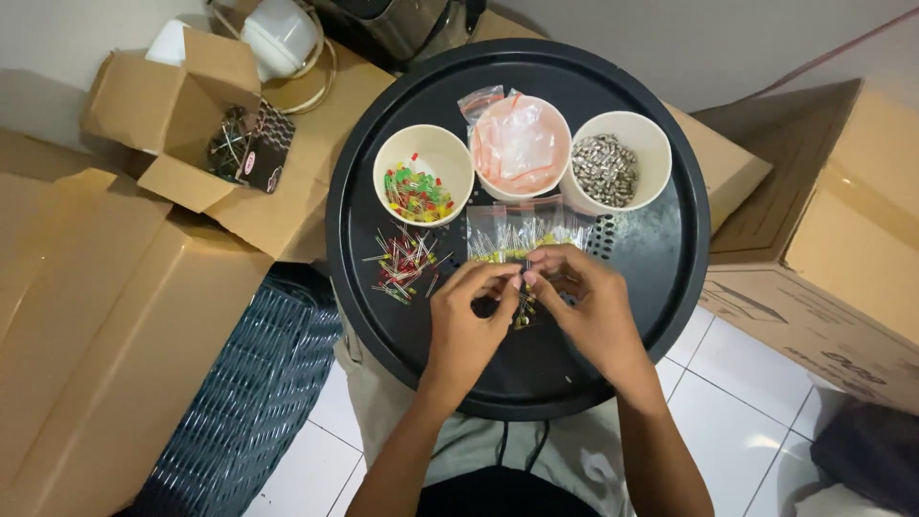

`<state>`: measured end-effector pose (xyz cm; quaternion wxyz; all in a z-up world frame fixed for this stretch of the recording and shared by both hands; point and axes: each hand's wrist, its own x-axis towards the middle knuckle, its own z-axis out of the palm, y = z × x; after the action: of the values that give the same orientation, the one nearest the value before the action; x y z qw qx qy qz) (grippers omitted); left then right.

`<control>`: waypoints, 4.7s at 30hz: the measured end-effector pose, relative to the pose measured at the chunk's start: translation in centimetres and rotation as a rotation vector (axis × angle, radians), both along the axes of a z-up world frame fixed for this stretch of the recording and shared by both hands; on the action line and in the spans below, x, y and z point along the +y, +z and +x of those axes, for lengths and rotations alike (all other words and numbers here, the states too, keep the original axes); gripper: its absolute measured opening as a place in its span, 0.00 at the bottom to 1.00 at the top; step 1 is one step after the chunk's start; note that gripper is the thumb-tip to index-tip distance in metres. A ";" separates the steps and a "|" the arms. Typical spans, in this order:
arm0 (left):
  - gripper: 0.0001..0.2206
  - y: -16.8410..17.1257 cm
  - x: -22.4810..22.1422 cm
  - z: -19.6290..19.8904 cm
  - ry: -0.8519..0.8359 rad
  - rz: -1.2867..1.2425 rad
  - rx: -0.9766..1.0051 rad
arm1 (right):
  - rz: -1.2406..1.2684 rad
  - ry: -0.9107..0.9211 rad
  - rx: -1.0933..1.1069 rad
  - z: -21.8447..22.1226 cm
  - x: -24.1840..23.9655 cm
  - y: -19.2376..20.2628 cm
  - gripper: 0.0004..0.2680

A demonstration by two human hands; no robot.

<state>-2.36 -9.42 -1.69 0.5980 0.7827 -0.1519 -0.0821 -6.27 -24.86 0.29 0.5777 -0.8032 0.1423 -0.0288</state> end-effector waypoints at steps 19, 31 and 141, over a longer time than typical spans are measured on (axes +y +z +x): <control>0.12 -0.9 0.4 -0.2 -0.132 0.217 0.152 | -0.246 0.130 0.168 -0.8 -1.1 -2.4 0.08; 0.14 -0.5 0.0 -0.6 -0.192 0.269 0.216 | -0.260 0.150 0.111 -0.6 0.0 -1.6 0.08; 0.09 -3.3 8.5 1.7 0.227 0.259 0.004 | -0.364 0.409 -0.340 7.1 8.3 -2.3 0.05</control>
<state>-0.62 -0.92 -5.00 0.4978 0.8652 -0.0492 -0.0346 0.85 -16.55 -2.01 0.4339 -0.8890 -0.1280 -0.0712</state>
